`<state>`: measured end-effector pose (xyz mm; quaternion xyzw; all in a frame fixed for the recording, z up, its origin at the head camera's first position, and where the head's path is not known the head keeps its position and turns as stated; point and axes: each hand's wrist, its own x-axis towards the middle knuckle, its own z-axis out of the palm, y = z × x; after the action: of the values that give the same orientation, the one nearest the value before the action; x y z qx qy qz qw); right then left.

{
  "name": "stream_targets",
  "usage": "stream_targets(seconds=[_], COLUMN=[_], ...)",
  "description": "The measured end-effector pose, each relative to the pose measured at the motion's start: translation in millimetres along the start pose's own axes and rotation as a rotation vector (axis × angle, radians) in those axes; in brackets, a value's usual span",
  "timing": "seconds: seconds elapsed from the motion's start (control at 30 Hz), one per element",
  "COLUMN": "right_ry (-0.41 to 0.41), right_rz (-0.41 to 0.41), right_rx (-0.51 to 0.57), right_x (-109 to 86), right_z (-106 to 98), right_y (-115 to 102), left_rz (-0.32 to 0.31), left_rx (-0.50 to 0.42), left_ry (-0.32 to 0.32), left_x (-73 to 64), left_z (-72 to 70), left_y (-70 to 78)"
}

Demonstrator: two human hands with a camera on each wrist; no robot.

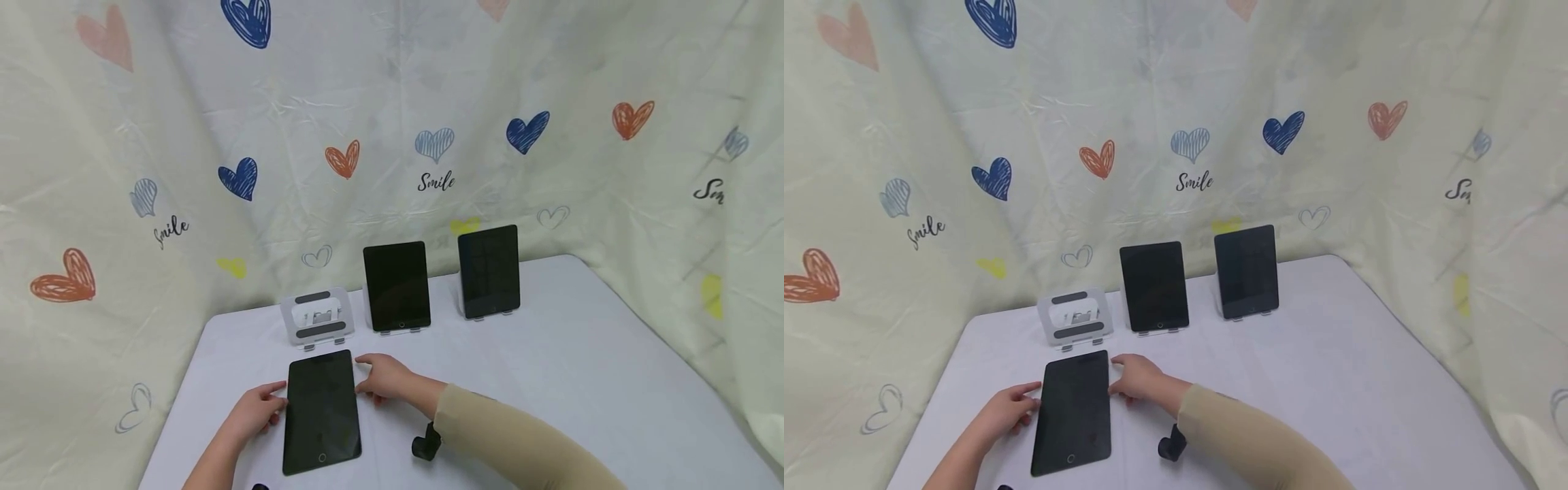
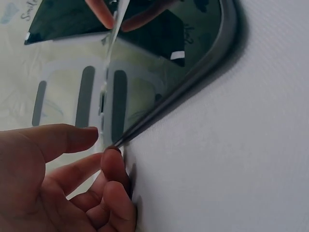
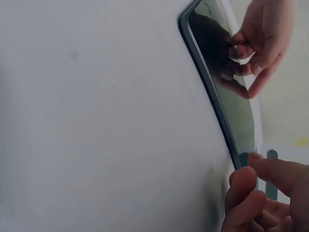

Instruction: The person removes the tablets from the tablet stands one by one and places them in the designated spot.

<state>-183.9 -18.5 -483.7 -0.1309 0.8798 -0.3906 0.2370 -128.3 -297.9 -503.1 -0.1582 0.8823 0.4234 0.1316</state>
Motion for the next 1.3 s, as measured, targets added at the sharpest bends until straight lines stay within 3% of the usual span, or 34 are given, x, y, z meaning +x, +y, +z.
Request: stream_targets(seconds=[0.27,0.5,0.87,1.3], right_ry=[0.035,0.062,0.109,0.198], right_rz=[-0.035,-0.085,-0.112,0.001], right_rx=[0.038,0.026,0.058,0.129], right_x=[-2.8,-7.0,-17.9,-47.2], right_z=[-13,-28,-56,-102], right_y=[13,19,40,86], left_rz=[0.014,0.1,0.174,0.235], left_rx=[-0.021,-0.05,-0.122,-0.203], left_ry=[0.023,0.057,0.063,0.031], left_x=[-2.3,-2.3,3.3,17.9], left_z=[3.1,6.0,31.3,51.0], left_y=[12.3,31.6,62.9,92.1])
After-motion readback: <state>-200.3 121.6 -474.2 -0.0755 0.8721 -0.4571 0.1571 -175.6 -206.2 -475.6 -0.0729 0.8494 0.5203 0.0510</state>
